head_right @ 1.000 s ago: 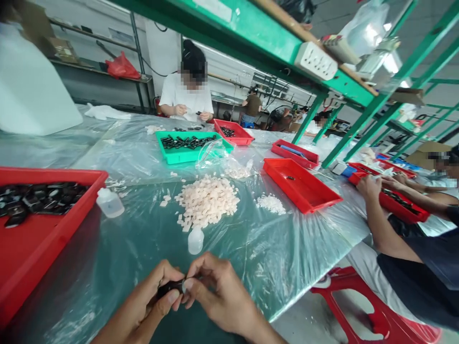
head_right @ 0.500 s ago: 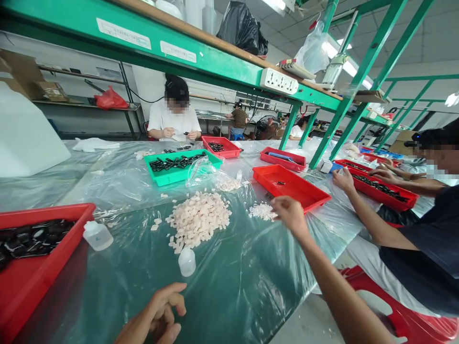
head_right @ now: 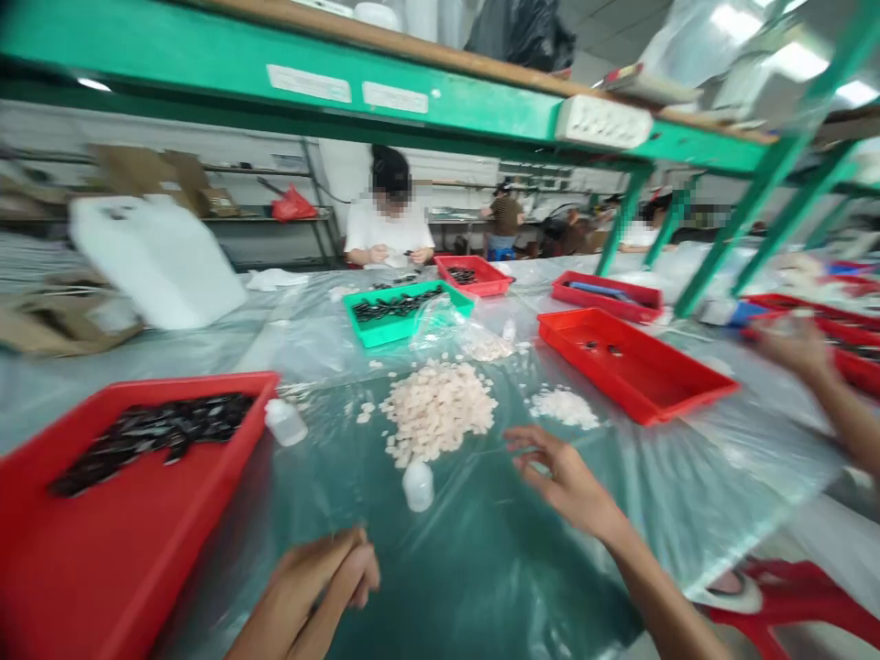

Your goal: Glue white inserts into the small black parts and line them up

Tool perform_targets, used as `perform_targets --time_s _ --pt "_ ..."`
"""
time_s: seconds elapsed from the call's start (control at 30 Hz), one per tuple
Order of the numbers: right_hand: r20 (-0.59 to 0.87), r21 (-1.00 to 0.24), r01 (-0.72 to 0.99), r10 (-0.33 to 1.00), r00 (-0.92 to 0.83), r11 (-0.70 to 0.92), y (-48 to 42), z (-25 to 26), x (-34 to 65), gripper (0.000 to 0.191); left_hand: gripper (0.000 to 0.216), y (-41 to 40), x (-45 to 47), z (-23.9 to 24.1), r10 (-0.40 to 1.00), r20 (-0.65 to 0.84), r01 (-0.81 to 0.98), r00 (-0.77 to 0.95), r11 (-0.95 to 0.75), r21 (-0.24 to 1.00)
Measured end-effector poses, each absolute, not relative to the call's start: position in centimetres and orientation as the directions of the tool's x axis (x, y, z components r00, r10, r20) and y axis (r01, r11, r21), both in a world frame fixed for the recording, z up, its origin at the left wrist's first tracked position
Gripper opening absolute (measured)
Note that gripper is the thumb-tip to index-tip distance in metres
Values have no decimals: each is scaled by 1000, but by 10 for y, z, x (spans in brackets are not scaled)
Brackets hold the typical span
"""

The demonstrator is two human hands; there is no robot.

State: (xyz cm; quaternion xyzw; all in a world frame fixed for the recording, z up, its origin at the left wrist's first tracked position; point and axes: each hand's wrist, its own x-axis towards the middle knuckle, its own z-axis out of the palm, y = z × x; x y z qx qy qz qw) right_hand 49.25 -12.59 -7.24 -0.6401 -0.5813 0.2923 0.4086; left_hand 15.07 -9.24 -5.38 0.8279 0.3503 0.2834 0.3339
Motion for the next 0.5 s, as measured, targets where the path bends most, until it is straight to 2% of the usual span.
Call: perform_targets --time_s 0.1,0.17,0.33,0.5 --pt "52 -875 479 998 -48 69 -117 -74 454 60 23 -71 115 -28 856 209 578 473 -480 660" --pt "43 -874 478 992 -115 93 -109 -80 437 66 20 -48 83 -17 909 178 708 377 -406 578" --pt "30 -849 513 981 -194 128 -92 -89 412 57 21 23 17 -22 963 127 897 239 -269 350" --pt "64 -872 460 972 -226 165 -88 -91 394 46 29 76 16 -51 949 112 928 293 -311 207"
